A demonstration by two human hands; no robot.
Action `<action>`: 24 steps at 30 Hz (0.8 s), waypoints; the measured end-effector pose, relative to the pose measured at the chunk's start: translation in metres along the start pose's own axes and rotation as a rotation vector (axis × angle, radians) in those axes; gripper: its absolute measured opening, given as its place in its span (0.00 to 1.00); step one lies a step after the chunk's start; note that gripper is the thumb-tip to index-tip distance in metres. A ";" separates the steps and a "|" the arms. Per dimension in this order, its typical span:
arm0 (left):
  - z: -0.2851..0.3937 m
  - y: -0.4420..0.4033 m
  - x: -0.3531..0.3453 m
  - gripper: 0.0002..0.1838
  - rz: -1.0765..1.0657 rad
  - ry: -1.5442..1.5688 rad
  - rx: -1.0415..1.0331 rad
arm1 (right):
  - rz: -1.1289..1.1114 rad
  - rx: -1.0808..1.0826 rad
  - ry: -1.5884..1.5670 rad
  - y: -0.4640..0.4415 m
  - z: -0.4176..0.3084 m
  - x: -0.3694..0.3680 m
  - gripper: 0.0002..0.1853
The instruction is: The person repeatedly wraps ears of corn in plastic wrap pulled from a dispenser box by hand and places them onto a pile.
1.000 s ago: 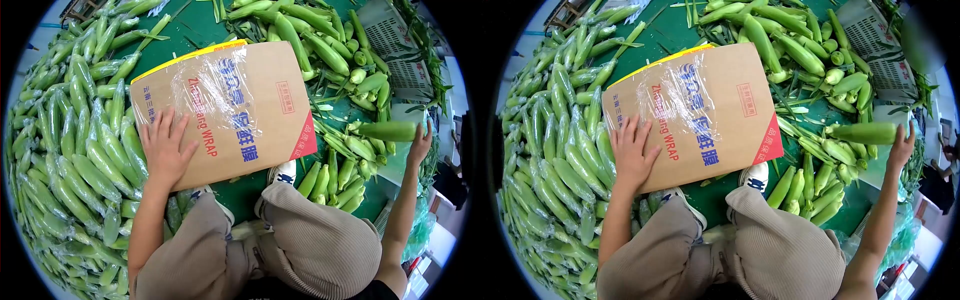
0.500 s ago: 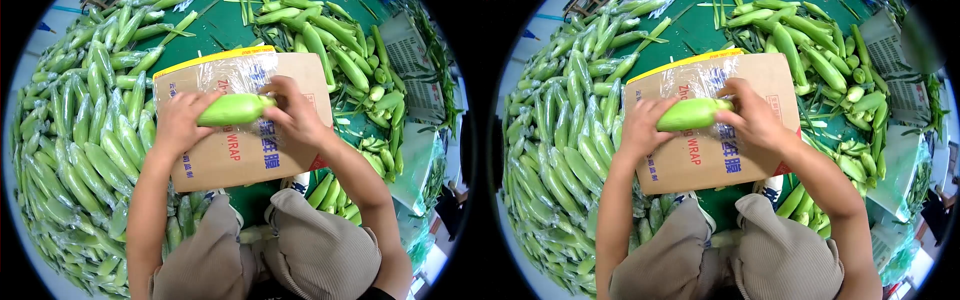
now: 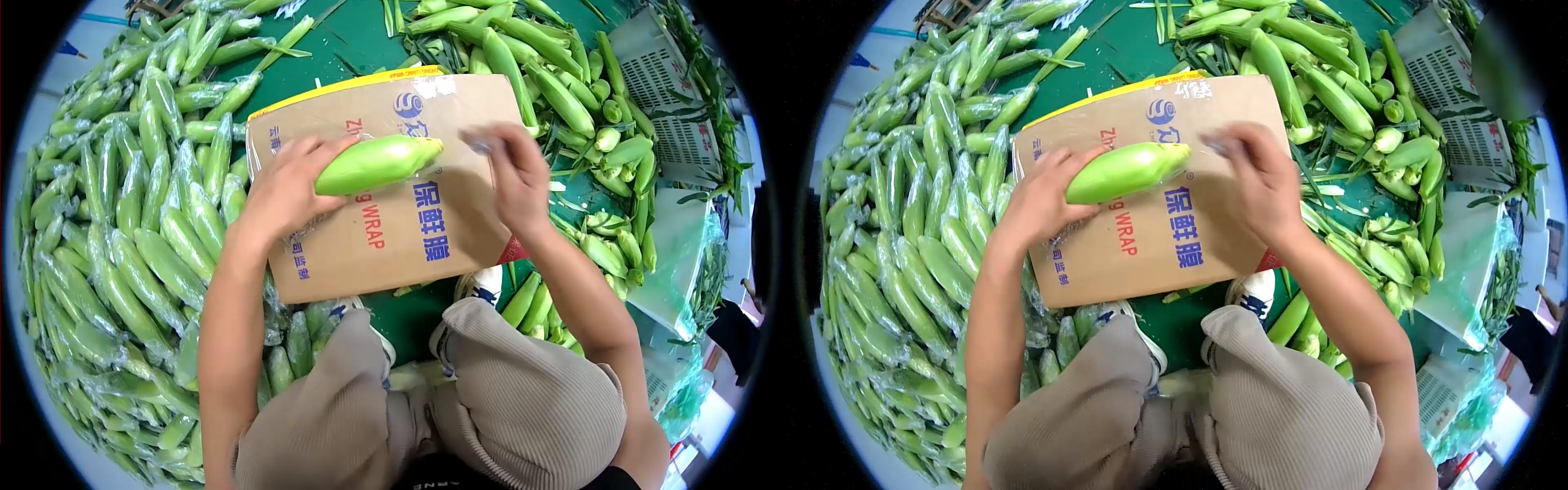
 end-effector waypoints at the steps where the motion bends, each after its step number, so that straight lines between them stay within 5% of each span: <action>1: 0.000 -0.003 0.000 0.47 -0.009 0.033 -0.010 | -0.137 -0.008 0.275 -0.017 -0.030 -0.022 0.10; 3: -0.006 -0.007 0.002 0.48 -0.025 0.082 -0.024 | -0.323 0.521 0.564 -0.033 -0.047 -0.073 0.26; 6: -0.021 0.026 0.020 0.54 0.550 0.184 -0.111 | -0.302 0.605 0.720 -0.053 -0.042 -0.098 0.34; 7: -0.028 0.054 0.024 0.56 0.795 0.207 -0.109 | -0.314 0.579 0.702 -0.055 -0.040 -0.102 0.35; 11: -0.070 0.106 -0.026 0.39 0.538 0.042 0.297 | -0.291 0.463 0.720 -0.049 -0.030 -0.087 0.38; 12: -0.077 0.107 -0.024 0.20 0.544 0.082 0.327 | -0.314 0.451 0.730 -0.045 -0.034 -0.084 0.38; 15: -0.077 0.106 -0.001 0.11 0.842 0.078 0.169 | -0.373 0.434 0.801 -0.034 -0.039 -0.071 0.38; 16: -0.069 0.112 0.006 0.11 0.909 0.214 0.248 | -0.394 0.433 0.824 -0.030 -0.042 -0.067 0.37; 19: -0.058 0.133 -0.020 0.14 1.094 0.610 0.047 | -0.628 0.415 0.777 0.000 -0.046 -0.061 0.36; 20: -0.057 0.139 -0.047 0.18 1.075 0.884 0.195 | -0.695 0.414 0.743 0.013 -0.051 -0.062 0.34; 23: 0.015 0.125 -0.059 0.21 0.626 0.098 -0.123 | -0.830 0.396 0.738 0.040 -0.053 -0.075 0.34; 24: 0.020 0.116 -0.058 0.22 0.534 0.015 -0.066 | -0.837 0.422 0.827 0.035 -0.058 -0.074 0.35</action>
Point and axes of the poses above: each hand's wrist, its own y-axis away from the middle knuckle, its own x-axis out of the back of the hand, z = x × y, the point moved 7 cm from there along -y, towards the middle knuckle, and after that the axes turned 13 degrees about y, right-handed, at the moved point
